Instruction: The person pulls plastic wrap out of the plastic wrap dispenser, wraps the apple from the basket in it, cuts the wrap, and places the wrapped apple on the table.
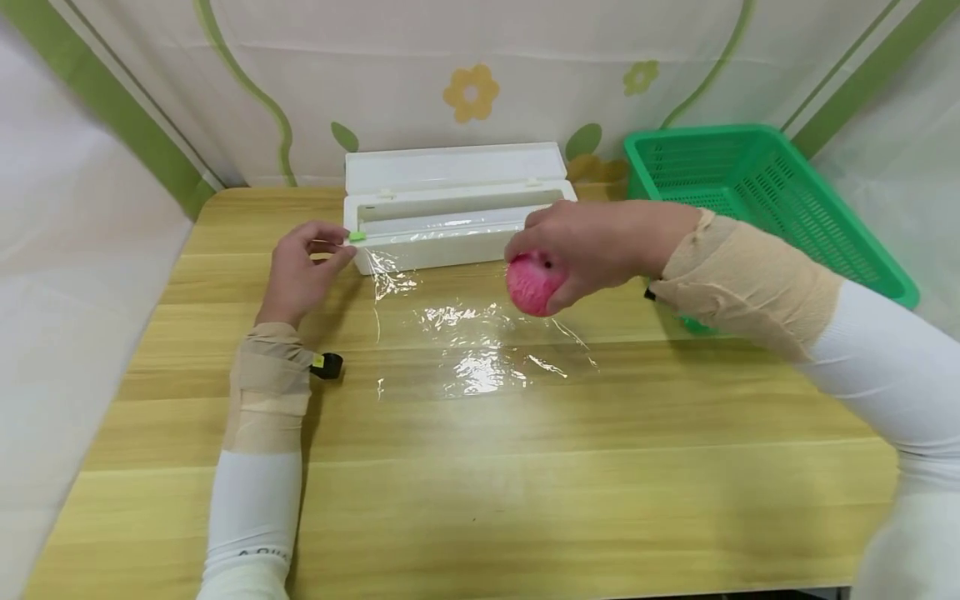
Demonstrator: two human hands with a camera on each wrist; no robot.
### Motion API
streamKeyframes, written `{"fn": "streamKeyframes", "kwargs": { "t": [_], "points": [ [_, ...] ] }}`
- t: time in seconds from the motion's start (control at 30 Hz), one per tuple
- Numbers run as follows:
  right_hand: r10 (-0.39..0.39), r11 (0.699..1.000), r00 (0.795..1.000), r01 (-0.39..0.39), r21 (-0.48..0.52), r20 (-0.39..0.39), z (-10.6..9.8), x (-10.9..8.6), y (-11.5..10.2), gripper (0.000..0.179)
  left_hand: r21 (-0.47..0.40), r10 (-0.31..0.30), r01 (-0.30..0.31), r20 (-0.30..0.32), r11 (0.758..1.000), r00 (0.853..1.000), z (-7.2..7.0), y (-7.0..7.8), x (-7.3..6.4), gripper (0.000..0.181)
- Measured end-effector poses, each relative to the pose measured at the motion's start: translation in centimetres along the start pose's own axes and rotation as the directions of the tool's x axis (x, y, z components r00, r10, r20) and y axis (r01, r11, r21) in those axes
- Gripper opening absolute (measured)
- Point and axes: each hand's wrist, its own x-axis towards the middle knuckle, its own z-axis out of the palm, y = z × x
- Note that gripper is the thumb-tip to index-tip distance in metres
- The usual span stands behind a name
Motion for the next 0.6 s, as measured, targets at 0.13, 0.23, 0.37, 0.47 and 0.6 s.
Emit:
{"fn": "streamKeyframes", "kwargs": {
  "t": [0.13,0.23,0.37,0.47,0.6],
  "points": [
    [-0.034,0.999,0.999,0.033,0.026,0.018,1.1,1.4,-1.1,0.057,0.002,0.003,-0.003,-0.003,1.0,1.0,-0.1,0.0,-0.1,0.034],
    [-0.059,0.998,0.998,0.059,0.027,0.035,2.0,2.3,-1.9,0.058,-0.002,0.013,-0.013,-0.006,1.0,1.0,-0.1,-0.1,-0.2,0.034],
    [-0.081,0.996,0.995,0.078,0.038,0.067,3.5,3.5,-2.7,0.059,-0.003,0.02,-0.02,-0.009,1.0,1.0,-0.1,-0.1,-0.2,0.034],
    [-0.092,0.995,0.991,0.088,0.047,0.092,4.5,4.2,-3.1,0.057,0.0,0.016,-0.016,-0.011,1.0,1.0,-0.1,-0.1,-0.3,0.033],
    [-0.099,0.995,0.988,0.095,0.041,0.117,5.5,4.7,-3.7,0.055,0.001,0.015,-0.015,-0.009,1.0,1.0,-0.2,0.0,-0.3,0.034]
  ]
}}
